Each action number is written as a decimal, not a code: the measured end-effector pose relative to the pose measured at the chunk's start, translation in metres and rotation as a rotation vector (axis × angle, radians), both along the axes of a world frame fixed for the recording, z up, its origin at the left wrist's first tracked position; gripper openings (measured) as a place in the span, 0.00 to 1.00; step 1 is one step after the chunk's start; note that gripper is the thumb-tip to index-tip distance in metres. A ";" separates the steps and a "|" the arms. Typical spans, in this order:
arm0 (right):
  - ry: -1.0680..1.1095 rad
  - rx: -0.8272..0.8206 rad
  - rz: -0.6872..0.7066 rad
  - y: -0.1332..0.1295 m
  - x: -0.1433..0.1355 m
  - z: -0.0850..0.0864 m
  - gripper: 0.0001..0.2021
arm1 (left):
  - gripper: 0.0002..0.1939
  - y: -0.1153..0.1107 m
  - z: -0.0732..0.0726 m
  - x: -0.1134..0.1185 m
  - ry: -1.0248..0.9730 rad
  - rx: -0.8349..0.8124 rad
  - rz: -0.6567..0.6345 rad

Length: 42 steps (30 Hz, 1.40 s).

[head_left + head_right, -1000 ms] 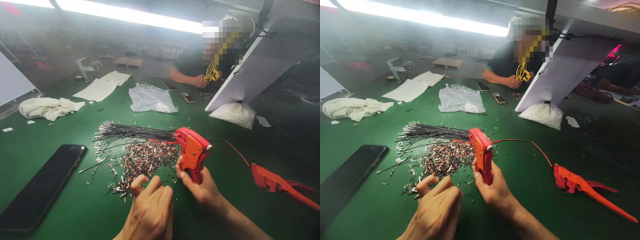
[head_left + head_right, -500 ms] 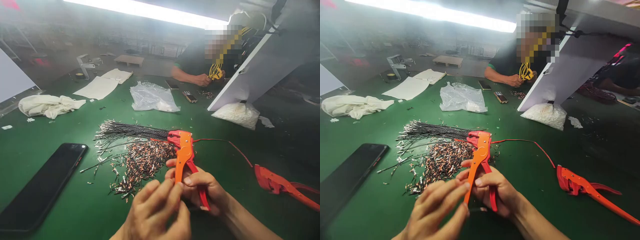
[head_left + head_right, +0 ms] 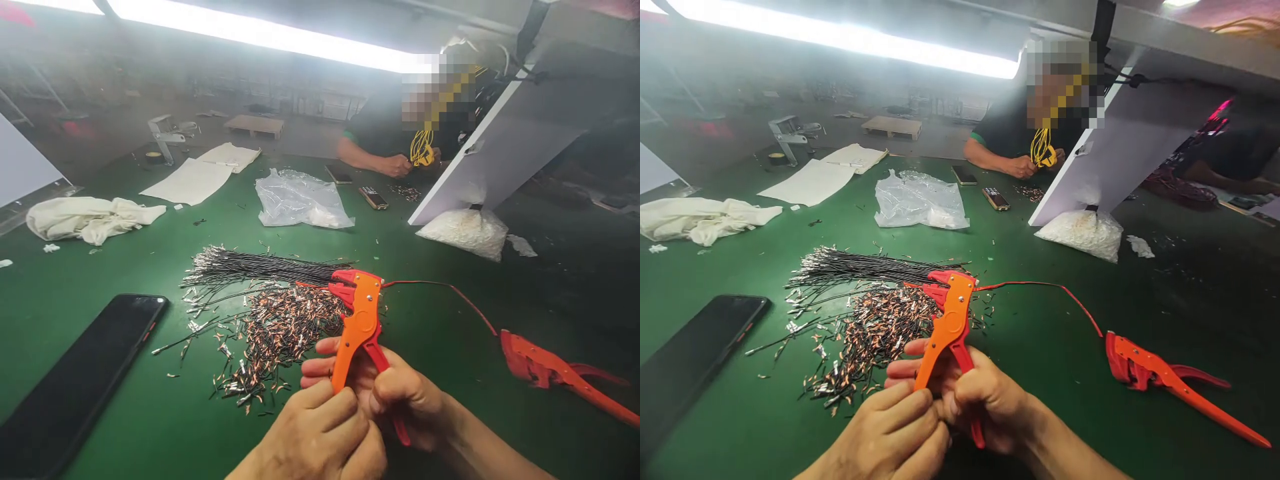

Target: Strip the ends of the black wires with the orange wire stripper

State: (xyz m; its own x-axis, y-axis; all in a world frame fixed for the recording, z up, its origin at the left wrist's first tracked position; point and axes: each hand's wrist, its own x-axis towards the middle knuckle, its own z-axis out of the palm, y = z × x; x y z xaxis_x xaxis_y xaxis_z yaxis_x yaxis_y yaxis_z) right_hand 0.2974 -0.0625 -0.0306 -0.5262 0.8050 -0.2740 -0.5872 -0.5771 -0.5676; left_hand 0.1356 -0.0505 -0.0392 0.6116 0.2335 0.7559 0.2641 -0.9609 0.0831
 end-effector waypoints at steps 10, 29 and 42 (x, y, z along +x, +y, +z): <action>-0.162 0.285 -0.123 -0.017 -0.001 -0.003 0.20 | 0.04 0.011 0.025 -0.025 -0.352 -0.434 0.488; -0.349 0.335 0.028 -0.024 -0.009 -0.008 0.12 | 0.08 -0.003 0.036 -0.005 -0.288 -0.600 0.357; -0.448 0.363 -0.036 -0.019 -0.010 -0.001 0.21 | 0.10 -0.004 0.045 -0.009 -0.087 -0.639 0.363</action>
